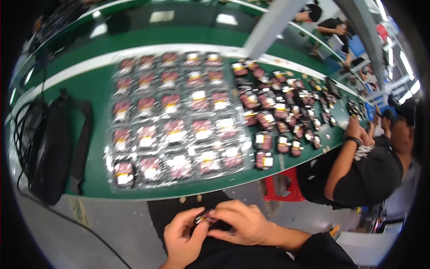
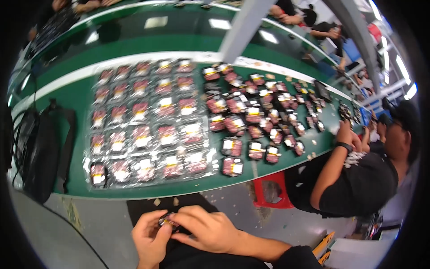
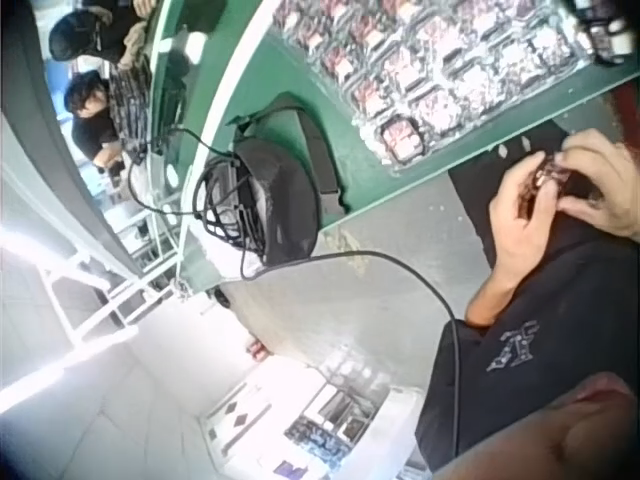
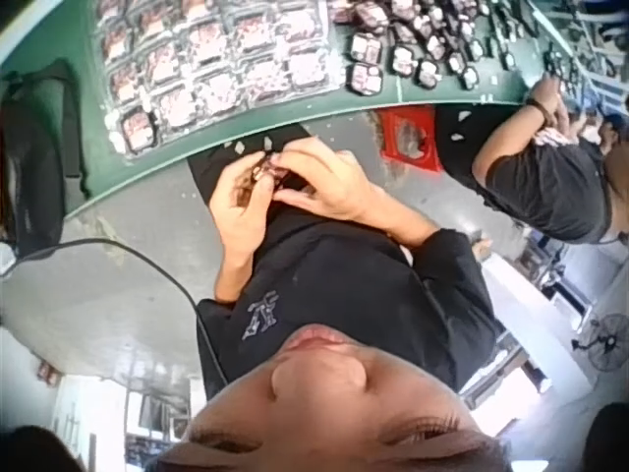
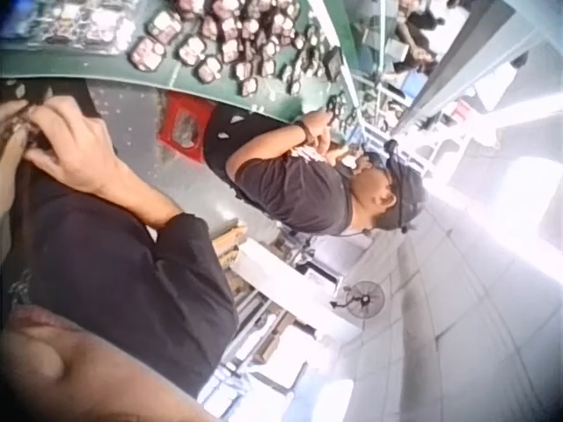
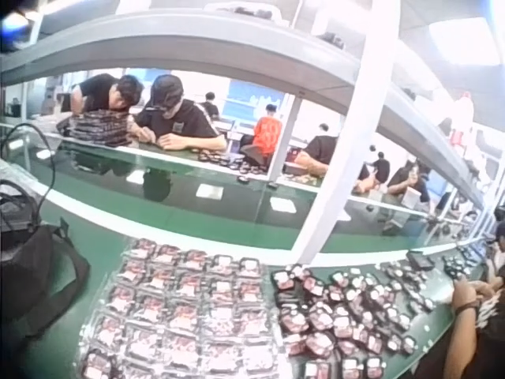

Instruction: The worker is using tweezers to connect ribbon cables and internal components inside the housing of several smartwatches on an assembly line.

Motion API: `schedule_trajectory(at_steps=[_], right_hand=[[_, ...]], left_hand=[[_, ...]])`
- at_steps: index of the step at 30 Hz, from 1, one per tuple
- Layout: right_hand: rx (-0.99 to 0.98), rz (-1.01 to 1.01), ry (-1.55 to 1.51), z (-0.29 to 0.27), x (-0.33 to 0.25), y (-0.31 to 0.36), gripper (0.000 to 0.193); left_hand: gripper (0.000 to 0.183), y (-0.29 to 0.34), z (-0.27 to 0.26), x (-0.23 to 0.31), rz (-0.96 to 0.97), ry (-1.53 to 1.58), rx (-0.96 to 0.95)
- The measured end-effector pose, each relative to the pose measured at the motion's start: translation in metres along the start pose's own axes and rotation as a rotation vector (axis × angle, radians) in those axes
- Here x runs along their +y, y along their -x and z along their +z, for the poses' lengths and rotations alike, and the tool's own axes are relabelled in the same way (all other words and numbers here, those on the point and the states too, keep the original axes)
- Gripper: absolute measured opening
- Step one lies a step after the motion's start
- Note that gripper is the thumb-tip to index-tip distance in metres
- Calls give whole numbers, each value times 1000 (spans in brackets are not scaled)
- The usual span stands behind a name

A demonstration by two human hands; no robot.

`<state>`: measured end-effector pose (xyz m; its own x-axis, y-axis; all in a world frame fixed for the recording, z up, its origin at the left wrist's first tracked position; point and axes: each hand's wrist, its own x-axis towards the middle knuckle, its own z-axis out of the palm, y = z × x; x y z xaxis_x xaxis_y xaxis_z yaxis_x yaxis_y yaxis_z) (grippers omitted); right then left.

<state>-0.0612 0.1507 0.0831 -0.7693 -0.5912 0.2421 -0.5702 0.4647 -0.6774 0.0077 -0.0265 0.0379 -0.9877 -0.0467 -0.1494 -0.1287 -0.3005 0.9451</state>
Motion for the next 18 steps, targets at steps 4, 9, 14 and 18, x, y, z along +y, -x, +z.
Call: schedule_trajectory(at_steps=[4,9,14,18], right_hand=[[125,-74,68,-10,-4,-7,54],[264,23,174,-52,15,-10,54],[582,201,468,-96,59,-21,48],[562,395,637,-115,94,-16,46]], left_hand=[[50,-3,6,29,-23,-49,-72],[64,-15,26,21,2,105,-266],[43,-12,34,-3,-111,-4,-346],[36,-12,46,-17,-191,-68,-396]])
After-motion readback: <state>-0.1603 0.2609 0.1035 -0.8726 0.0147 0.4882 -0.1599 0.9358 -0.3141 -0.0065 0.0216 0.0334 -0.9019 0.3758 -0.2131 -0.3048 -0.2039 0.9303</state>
